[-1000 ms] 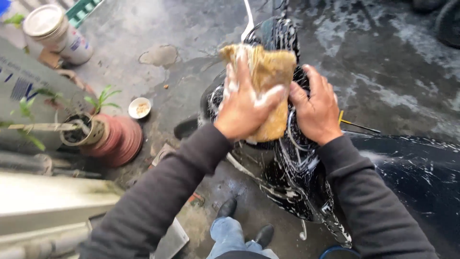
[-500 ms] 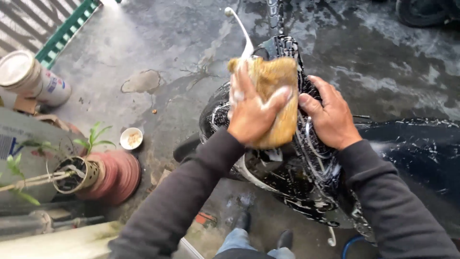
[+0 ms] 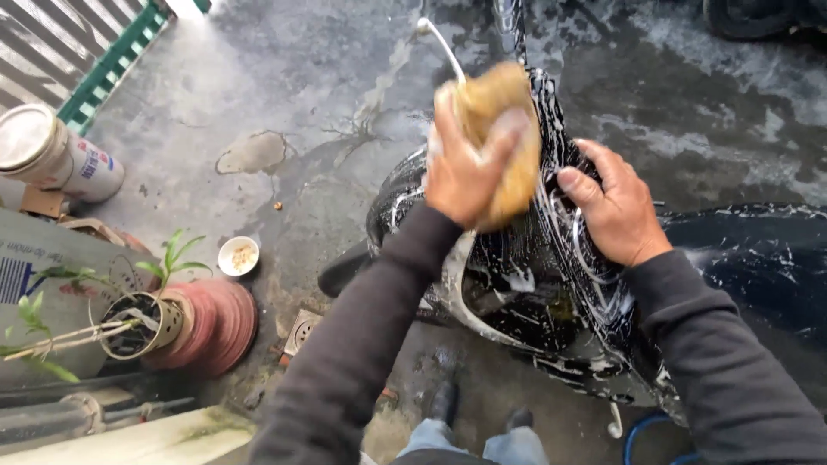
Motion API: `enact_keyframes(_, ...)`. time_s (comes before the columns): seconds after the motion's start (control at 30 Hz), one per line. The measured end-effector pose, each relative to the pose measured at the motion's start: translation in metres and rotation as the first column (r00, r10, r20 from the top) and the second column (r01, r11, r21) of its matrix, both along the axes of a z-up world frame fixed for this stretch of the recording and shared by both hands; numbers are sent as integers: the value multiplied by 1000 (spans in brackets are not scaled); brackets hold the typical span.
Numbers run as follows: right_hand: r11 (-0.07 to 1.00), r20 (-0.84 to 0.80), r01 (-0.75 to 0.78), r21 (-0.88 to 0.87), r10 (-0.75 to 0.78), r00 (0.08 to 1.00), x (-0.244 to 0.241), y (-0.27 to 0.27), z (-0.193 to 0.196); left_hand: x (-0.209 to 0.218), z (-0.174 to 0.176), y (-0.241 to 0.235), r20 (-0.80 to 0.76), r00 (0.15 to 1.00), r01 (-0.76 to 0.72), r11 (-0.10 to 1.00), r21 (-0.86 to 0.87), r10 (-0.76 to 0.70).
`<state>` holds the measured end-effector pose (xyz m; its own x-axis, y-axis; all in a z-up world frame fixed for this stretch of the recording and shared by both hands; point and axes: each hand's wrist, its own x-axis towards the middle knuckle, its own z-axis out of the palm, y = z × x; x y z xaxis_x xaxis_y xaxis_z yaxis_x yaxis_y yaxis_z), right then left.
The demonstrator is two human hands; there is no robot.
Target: The person scrubs the front and side panels of a black motorcycle with a soapy sponge. They focus on the handlebars, dashboard, and fuel tank area, moving the sponge in circular and back-and-forth motions to clean the surfaces.
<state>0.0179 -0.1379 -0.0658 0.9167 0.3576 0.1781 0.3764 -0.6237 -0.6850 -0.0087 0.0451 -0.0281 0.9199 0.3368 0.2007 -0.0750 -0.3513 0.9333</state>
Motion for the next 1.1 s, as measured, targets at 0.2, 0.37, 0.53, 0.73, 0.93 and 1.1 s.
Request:
enact_keyframes(0.2,1000,-4,-28,-3,28,1000,-8,6,13,-18,5,3,119,991,89,979,-184,-67)
enact_keyframes(0.37,999,10,-42,15,42,999,-4,4,7,49,-15,7,-151,986,-107,968,-226,73)
enact_keyframes(0.53,997,-17,-61,47,62,998,-12,3,6,88,-42,20,-280,948,-248,903,-351,151)
enact_keyframes(0.73,999,30,-52,0,52,998,1,7,1,101,-81,47,74,980,-65,650,-757,184)
enact_keyframes(0.93,999,-307,-45,5,45,951,1,41,63,138,-92,60,-205,973,-206,789,-579,104)
enact_keyframes(1.1,985,-181,-44,-168,13,983,6,79,87,117,-81,55,44,999,39,667,-744,-9)
